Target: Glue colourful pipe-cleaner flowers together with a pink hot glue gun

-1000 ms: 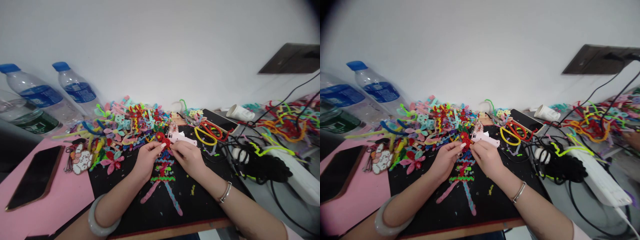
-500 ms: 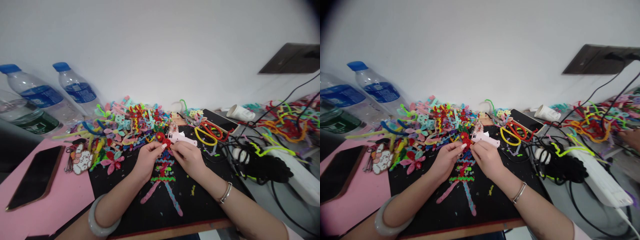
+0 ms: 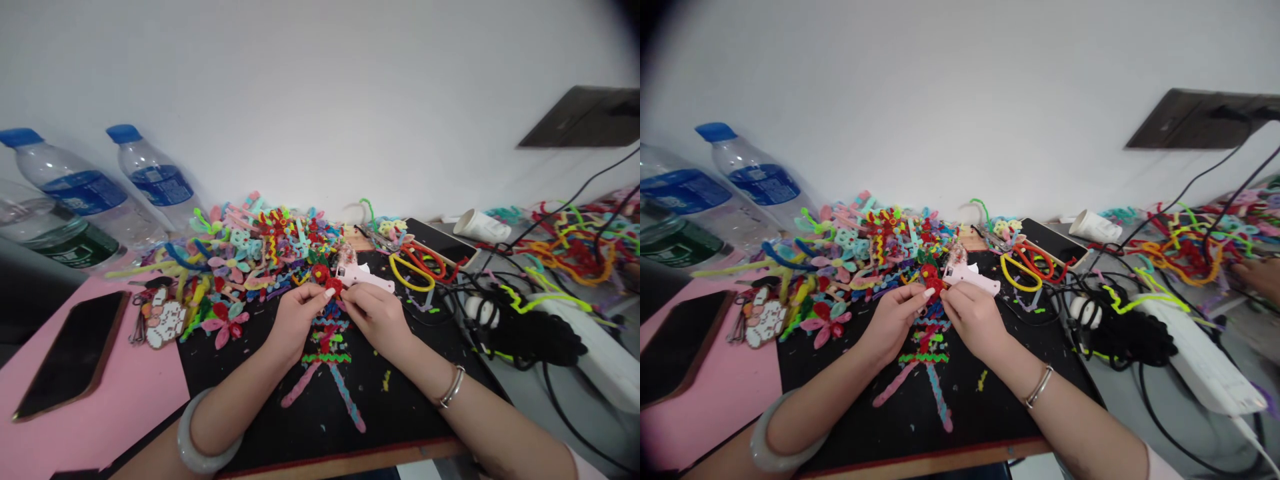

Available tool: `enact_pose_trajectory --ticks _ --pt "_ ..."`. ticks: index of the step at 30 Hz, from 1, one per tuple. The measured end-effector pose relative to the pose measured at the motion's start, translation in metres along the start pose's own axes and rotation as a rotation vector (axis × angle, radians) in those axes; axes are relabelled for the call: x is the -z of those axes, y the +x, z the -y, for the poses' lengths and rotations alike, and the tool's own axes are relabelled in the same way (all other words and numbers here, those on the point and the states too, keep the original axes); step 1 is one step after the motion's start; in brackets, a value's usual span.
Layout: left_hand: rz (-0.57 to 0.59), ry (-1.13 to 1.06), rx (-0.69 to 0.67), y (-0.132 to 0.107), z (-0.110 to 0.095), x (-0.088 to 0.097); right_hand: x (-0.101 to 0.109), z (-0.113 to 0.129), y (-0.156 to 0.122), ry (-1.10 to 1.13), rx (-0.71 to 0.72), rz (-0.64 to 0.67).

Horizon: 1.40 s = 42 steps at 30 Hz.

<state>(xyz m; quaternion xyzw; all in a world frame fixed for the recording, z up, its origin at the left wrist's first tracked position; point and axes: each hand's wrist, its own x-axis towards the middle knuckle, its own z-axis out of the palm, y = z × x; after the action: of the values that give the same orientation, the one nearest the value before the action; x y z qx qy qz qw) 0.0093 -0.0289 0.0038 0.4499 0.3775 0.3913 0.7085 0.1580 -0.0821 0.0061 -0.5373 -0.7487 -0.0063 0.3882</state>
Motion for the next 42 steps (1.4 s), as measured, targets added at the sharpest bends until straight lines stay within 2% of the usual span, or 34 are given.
enact_pose_trajectory --ticks 8,12,20,28,35,42 --pt "-0.012 0.016 -0.028 0.0004 0.0019 -0.0002 -0.0010 0.0000 -0.0006 0.018 -0.029 -0.005" --pt "-0.053 -0.034 -0.007 0.0010 0.0005 -0.0009 -0.0012 0.0005 0.0006 0.107 -0.073 -0.046" --pt "-0.066 -0.115 0.026 0.0018 -0.0016 -0.0013 0.0021 0.0027 0.0054 0.392 -0.455 -0.078" --pt "-0.079 -0.084 0.027 0.0014 -0.0005 -0.0021 0.0027 -0.0028 0.0090 0.695 -0.571 -0.064" --pt "-0.021 -0.086 0.033 0.0008 -0.0029 -0.0028 0.0024 -0.0062 0.0084 0.676 -0.605 -0.093" --pt "-0.051 -0.137 0.054 0.0009 -0.0038 -0.0036 0.0031 -0.0047 0.0081 0.568 -0.587 -0.088"
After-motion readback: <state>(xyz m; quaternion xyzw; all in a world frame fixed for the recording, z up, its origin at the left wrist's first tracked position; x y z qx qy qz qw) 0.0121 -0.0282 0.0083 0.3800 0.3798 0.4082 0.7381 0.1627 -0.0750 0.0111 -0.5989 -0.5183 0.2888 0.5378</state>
